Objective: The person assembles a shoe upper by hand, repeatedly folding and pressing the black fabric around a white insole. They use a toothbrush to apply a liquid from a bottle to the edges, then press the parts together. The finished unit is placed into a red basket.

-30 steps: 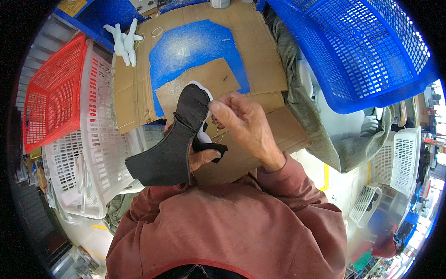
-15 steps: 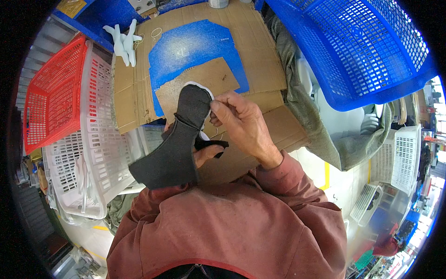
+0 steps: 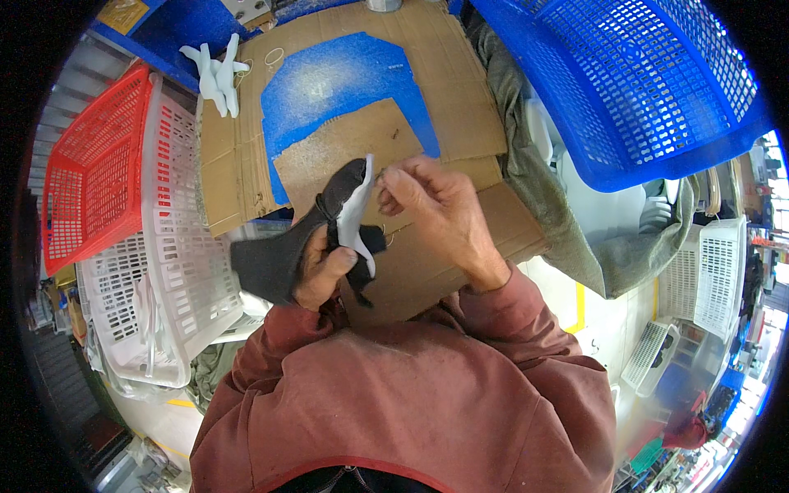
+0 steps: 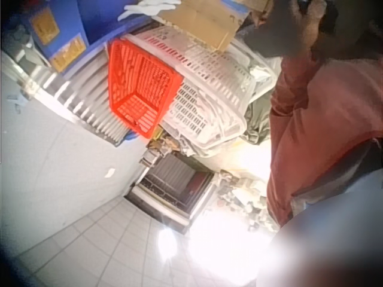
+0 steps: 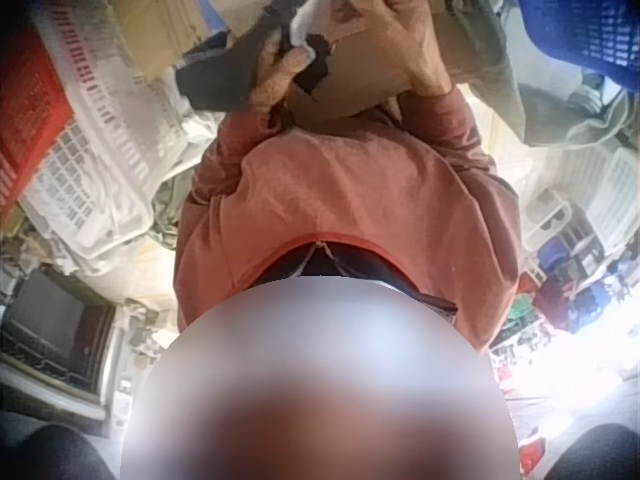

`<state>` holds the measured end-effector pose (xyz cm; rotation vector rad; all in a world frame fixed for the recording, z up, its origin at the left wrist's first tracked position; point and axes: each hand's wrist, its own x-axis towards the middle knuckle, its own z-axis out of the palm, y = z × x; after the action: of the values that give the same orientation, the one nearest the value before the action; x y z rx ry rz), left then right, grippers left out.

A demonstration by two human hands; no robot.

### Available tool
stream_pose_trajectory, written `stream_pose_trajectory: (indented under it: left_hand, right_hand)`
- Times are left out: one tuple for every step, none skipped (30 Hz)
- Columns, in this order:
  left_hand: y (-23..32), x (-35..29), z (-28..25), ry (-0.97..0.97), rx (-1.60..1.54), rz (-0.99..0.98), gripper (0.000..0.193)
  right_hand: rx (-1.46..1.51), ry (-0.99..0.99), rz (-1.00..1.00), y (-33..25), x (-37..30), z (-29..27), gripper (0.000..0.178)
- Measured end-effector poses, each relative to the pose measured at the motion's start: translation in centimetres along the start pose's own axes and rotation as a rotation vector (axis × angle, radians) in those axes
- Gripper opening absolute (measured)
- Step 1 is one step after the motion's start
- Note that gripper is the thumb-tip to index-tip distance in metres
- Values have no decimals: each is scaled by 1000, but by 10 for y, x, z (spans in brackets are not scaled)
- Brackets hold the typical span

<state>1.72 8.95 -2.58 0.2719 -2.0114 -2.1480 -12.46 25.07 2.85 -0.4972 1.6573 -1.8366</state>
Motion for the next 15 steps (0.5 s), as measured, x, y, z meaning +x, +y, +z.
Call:
stream_pose_trajectory:
  left_hand:
    - [1,-4,1,-10,-187,-157,49]
    - [1,-2,0,-50,-263,-117,48]
    - [3,-4,0,-34,-331,-116,47]
    - [4,-4,-1,-53,-385,-115,48]
    - [6,-4,0,-52,-448,-113,49]
    - [8,-3,0,-59,-493,-121,50]
    - [11,-1,0,-62,-541,-125,52]
    - [13,0,0,-63,-589,-129,53]
    - [15,1,-1,-59,-610,-158,55]
    - [17,1,-1,-57,-631,-188,57]
    - [19,1,-1,-51,-654,-211,58]
    - [20,1,-1,-54,-655,-227,59]
    - [20,1,-1,-54,-656,-238,59]
    - [20,1,-1,-54,-659,-251,60]
    - [20,1,-2,-56,-653,-263,60]
  right_hand:
    - [-106,37,-111,-1,1,-1,14]
    - [-219,89,-211,-1,2,-2,14]
    - [-342,146,-298,-2,3,-2,15]
    - [-355,137,-369,-3,4,-3,20]
    - [-447,114,-437,-5,5,-5,21]
    - [-546,86,-507,-7,6,-6,22]
    - [-644,59,-561,-9,7,-6,23]
    - [-633,16,-529,-10,7,-7,25]
    - [-620,-23,-479,-11,6,-7,27]
    - [-601,-61,-431,-12,6,-8,28]
    - [-569,-78,-410,-12,5,-8,28]
    - [-530,-94,-391,-12,5,-8,27]
    - [-490,-109,-371,-11,5,-8,26]
    - [-484,-112,-382,-11,4,-9,25]
    - [-477,-115,-393,-9,4,-9,23]
